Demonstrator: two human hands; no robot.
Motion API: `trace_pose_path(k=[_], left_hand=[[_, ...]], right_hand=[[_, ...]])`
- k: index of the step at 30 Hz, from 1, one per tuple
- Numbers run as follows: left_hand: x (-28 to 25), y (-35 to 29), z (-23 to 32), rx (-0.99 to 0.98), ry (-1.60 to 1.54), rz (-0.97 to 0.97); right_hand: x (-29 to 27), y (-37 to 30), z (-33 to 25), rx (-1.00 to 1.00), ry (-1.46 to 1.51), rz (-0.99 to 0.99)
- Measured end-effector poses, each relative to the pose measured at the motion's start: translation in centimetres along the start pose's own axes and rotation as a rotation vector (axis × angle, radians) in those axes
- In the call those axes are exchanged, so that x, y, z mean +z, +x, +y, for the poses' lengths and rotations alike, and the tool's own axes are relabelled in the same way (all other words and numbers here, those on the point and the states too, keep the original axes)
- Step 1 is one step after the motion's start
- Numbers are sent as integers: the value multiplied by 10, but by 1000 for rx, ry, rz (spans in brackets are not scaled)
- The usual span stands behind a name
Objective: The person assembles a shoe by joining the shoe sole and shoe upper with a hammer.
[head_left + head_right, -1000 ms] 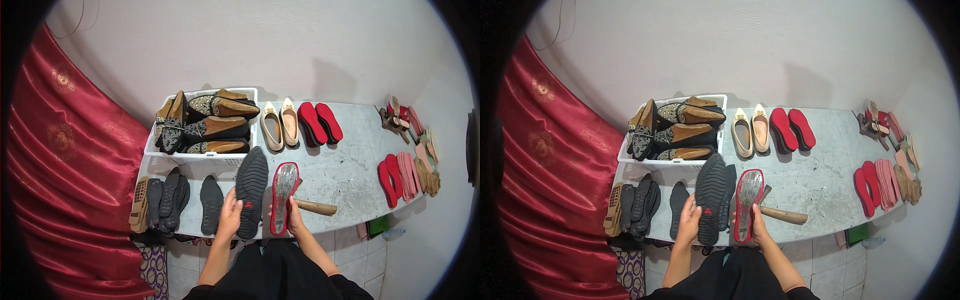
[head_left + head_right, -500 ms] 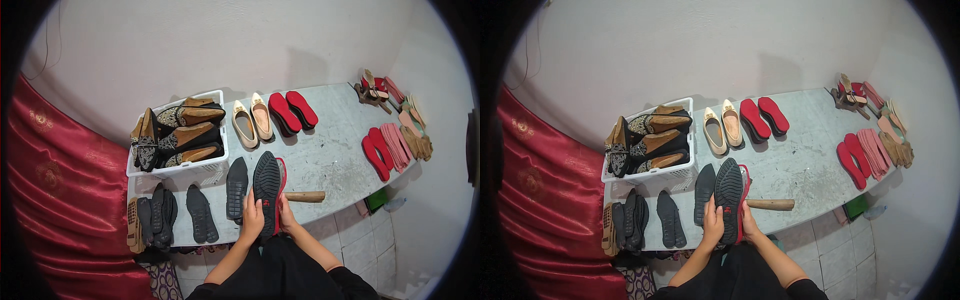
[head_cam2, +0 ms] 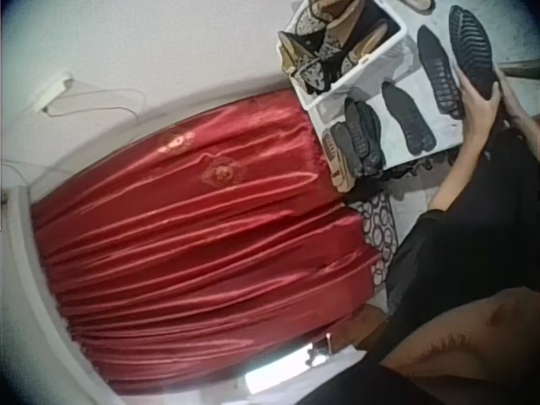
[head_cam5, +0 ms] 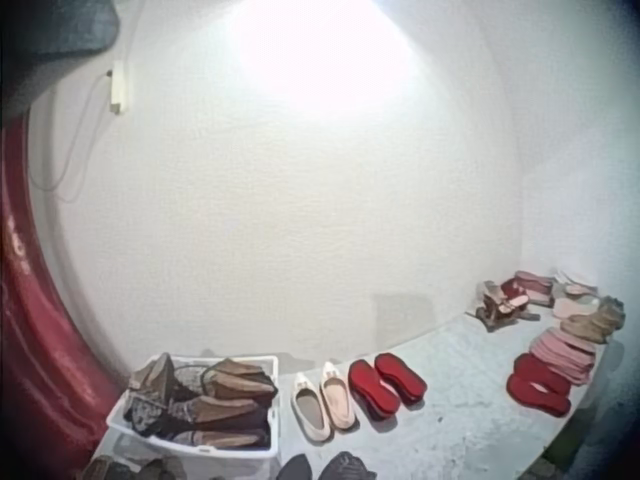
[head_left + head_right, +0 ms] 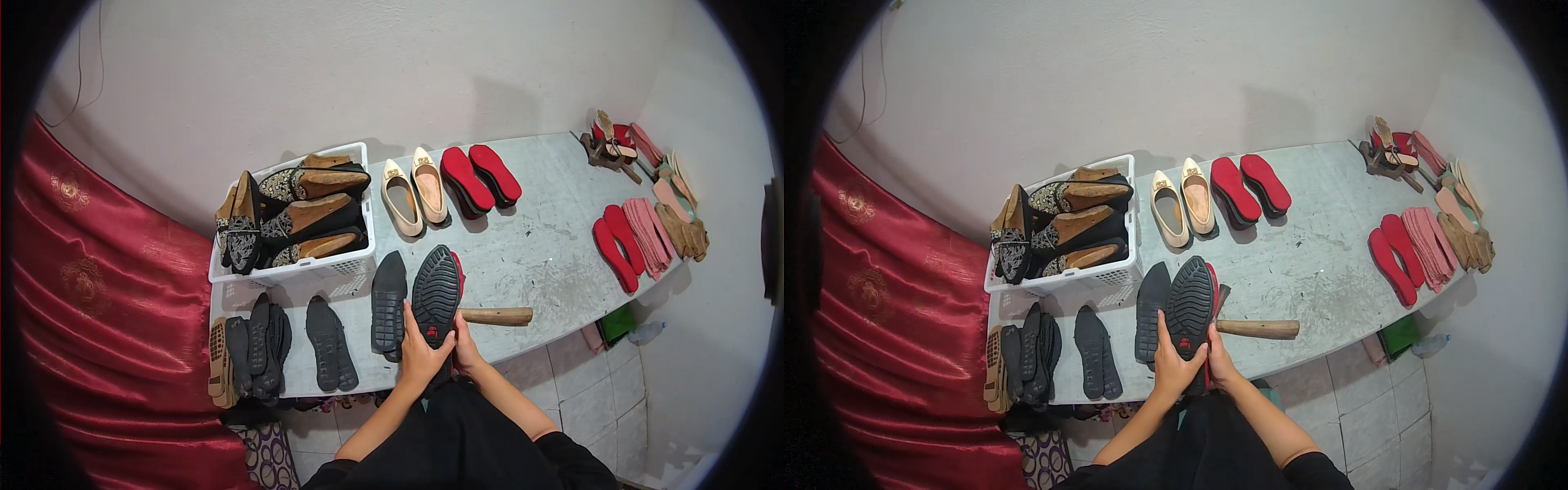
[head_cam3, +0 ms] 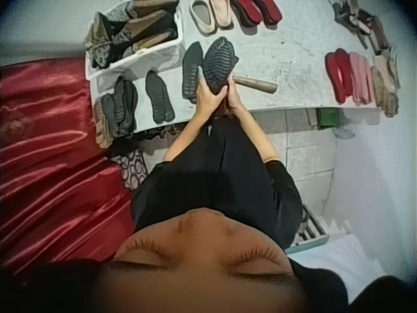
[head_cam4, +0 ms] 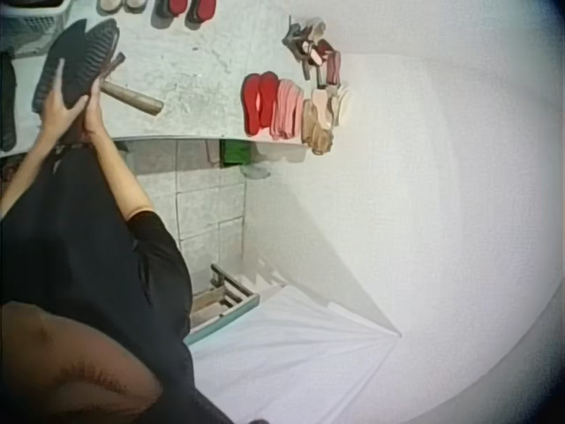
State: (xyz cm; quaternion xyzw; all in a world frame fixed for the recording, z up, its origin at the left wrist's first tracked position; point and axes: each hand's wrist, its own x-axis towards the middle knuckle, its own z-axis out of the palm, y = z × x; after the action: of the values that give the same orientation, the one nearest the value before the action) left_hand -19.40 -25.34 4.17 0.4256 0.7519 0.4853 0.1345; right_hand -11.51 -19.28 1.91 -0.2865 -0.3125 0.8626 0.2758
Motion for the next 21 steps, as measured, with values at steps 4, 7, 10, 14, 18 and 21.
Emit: trace_pose_path(k=[4, 7, 10, 14, 18, 21], left_hand=[[2, -2, -2, -7, 42, 4], [3, -3, -7, 12, 75, -25], [1, -4, -2, -100, -30, -127], [1, -3, -17, -8, -39, -97], [-4, 1, -23, -93, -562, -194], [0, -4, -35, -267, -899, -236]], right_hand=[[10, -5, -6, 45, -40, 39], [5, -1, 2, 35, -45, 35], [0, 0, 3, 92, -20, 38], [1, 2, 5, 60, -62, 67], [-1, 4, -3, 127, 48, 36], [2, 4, -9, 102, 87, 22]])
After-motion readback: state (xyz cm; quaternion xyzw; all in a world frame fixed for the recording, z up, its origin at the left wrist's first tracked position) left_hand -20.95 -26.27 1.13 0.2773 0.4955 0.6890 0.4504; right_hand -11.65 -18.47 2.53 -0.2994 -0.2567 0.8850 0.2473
